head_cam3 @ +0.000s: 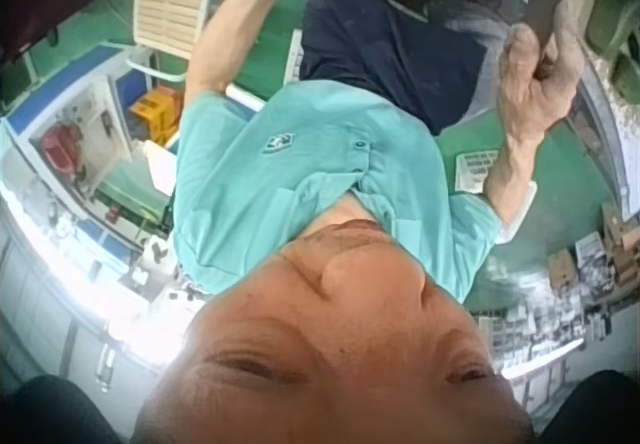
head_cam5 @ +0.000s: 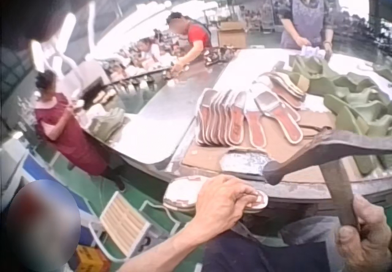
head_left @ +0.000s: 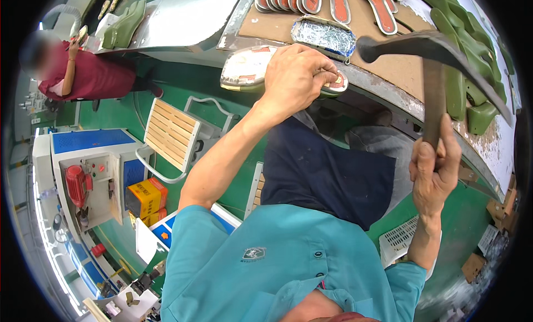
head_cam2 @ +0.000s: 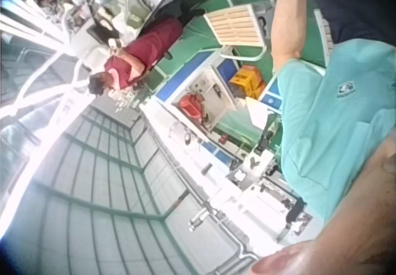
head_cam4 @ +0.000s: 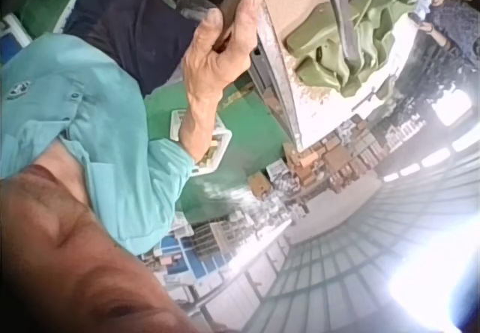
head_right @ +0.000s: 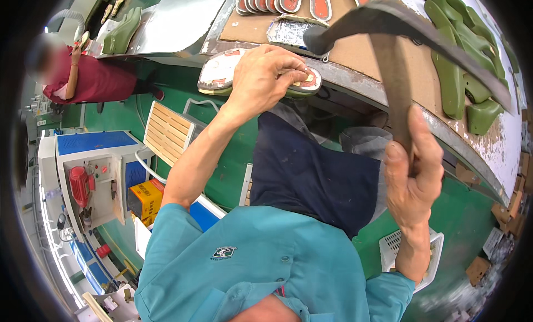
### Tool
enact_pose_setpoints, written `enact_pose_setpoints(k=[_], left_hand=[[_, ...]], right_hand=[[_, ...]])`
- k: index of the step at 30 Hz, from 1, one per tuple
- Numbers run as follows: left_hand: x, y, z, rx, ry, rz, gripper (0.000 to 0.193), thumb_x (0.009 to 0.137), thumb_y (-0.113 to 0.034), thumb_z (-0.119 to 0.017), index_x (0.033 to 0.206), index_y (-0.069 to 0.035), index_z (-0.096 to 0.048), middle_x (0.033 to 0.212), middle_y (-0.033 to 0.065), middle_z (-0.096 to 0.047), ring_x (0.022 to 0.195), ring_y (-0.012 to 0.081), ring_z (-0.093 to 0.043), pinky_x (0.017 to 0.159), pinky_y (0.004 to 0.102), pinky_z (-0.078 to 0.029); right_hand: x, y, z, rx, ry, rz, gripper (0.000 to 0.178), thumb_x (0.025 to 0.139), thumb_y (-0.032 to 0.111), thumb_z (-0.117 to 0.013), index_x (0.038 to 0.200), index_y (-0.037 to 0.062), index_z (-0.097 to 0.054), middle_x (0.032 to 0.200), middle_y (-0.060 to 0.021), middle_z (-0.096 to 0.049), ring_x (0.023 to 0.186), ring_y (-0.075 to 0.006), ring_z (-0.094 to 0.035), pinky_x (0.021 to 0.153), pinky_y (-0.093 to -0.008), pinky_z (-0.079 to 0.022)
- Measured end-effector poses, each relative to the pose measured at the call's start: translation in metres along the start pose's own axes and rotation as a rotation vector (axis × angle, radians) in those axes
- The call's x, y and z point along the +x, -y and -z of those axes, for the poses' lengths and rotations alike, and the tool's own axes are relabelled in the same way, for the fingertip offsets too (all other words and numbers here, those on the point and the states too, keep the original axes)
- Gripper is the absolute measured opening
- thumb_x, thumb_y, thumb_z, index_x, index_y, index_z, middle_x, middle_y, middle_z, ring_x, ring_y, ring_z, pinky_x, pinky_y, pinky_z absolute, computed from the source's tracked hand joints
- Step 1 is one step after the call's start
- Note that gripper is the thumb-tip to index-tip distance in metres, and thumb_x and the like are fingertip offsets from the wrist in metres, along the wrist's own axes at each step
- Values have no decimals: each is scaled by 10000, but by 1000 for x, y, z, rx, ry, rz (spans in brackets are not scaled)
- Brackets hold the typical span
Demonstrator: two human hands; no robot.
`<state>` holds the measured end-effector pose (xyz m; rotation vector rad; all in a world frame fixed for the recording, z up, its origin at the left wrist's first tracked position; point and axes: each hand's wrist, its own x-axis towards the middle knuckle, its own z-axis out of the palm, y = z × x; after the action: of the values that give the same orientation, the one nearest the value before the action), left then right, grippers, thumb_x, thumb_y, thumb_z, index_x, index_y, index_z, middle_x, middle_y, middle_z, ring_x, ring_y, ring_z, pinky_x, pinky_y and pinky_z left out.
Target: Manually assembling shoe components by attaching insoles to shoe lasts and using a hammer to secure them.
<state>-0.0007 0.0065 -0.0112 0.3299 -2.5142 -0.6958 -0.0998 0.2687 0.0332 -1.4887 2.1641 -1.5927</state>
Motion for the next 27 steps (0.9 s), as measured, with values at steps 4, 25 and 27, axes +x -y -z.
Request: enact_pose_setpoints(k=[4, 25, 27], left_hand=[[1, -3, 0, -19, -14, -9, 99, 742, -201, -721, 805, -125, -720, 834, 12, -679, 859, 229, -602, 775, 365, -448], [12, 9, 33, 230, 427, -90, 517, 703, -467, -739, 1098, -148, -638, 984, 84, -664, 930, 274, -616, 800, 377, -455], [12, 7, 31, 235, 433, -77, 513, 706, -464, -741, 1096, -147, -638, 982, 79, -666, 915, 271, -621, 796, 372, -454]], right_hand=[[3, -5, -6, -48, 28, -58, 418, 911, -16, -539, 1313, -24, -425, 1318, -186, -515, 1012, -169, -590, 826, -259, -473], [-16, -6, 4, 310, -138, -527, 427, 954, 68, -513, 1368, 56, -408, 757, 22, -503, 568, -26, -352, 492, -178, -293], [-19, -9, 4, 318, -133, -527, 426, 939, 34, -527, 1353, 41, -426, 1018, -33, -600, 674, -30, -466, 552, -170, -364]])
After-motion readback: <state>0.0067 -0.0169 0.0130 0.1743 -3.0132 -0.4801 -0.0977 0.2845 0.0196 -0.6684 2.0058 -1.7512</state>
